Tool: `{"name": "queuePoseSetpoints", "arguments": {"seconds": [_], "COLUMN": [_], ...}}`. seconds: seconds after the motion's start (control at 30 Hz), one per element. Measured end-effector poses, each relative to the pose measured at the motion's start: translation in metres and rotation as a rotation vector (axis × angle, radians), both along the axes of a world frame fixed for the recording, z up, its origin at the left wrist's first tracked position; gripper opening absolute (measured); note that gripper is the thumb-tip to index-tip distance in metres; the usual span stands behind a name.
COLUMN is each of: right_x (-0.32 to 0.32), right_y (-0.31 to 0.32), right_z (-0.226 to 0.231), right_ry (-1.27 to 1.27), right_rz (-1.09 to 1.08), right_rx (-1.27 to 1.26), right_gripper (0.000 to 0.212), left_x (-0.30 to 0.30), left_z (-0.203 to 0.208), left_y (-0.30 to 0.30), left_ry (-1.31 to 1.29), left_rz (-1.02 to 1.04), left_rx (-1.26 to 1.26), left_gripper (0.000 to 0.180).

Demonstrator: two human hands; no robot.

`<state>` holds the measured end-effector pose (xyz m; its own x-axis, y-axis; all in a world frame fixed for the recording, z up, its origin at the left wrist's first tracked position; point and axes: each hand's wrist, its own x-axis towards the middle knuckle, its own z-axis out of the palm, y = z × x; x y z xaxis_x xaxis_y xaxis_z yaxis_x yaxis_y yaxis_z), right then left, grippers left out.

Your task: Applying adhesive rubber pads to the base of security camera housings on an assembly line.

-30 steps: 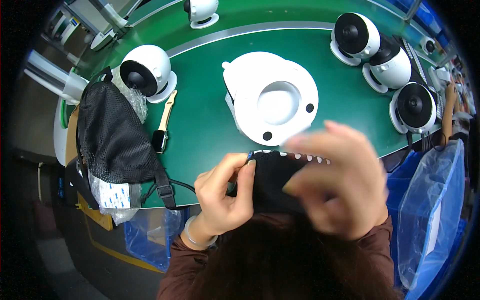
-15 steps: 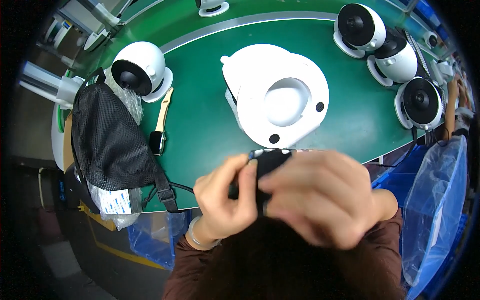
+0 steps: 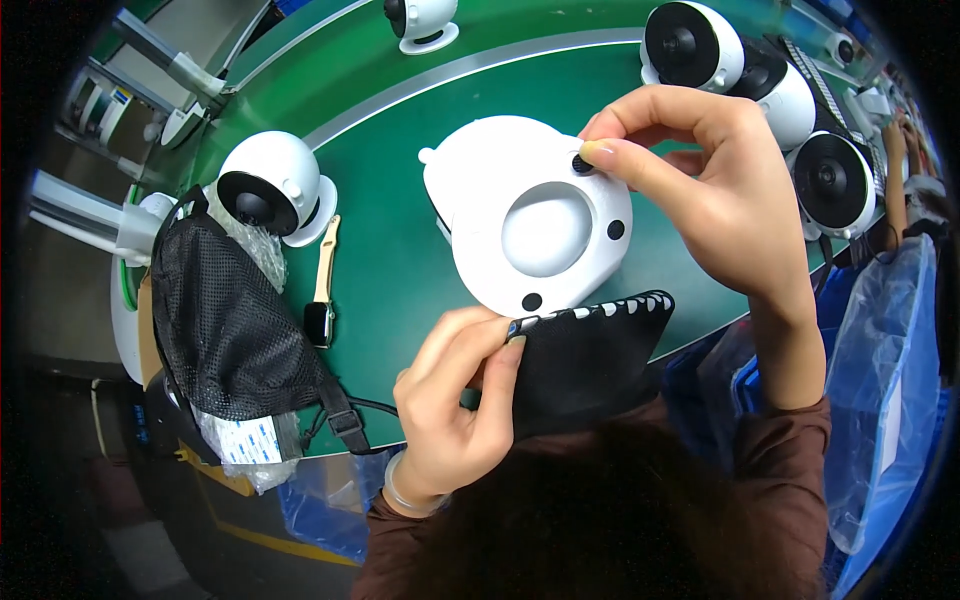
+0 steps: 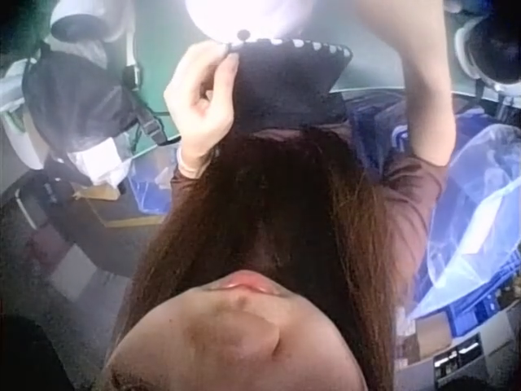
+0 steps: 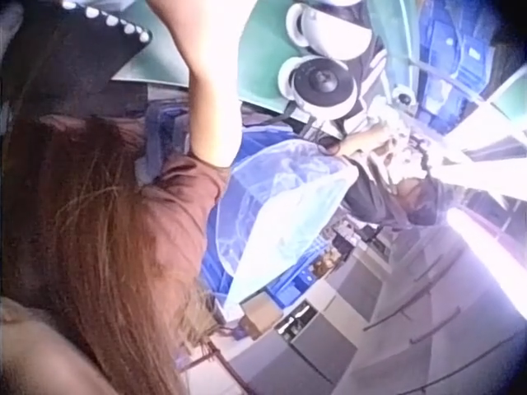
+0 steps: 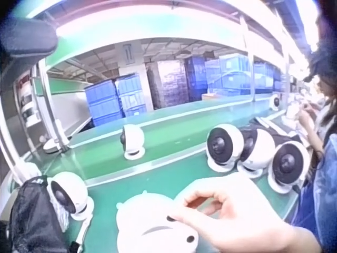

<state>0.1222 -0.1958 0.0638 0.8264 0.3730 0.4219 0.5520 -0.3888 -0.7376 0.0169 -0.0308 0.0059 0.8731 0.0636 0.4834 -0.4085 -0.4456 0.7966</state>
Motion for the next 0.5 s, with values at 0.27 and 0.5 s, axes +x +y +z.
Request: {"name": "queuePoseSetpoints", "arguments": {"seconds": [0.27,0.5], "right_x": [0.0005,-0.0033], "right_y": [0.0047,0.0098], "right_z": [-0.0003,0.0022], "right_ry": [-0.095,-0.153], "right_rz": [-0.022,-0.054], "right_rx": [-0.031,-0.127], "right_gripper": [0.013,0.011], "left_x": [-0.0003,-0.0006], "left_z": [-0.0009,-0.0014], "left_y": [-0.0012,0.0021], "left_ry": [-0.001,-0.004], "left_rz": [0.015,0.008], "left_rx": [-0.027,-0.015], "left_gripper": [0.012,0.012]}}
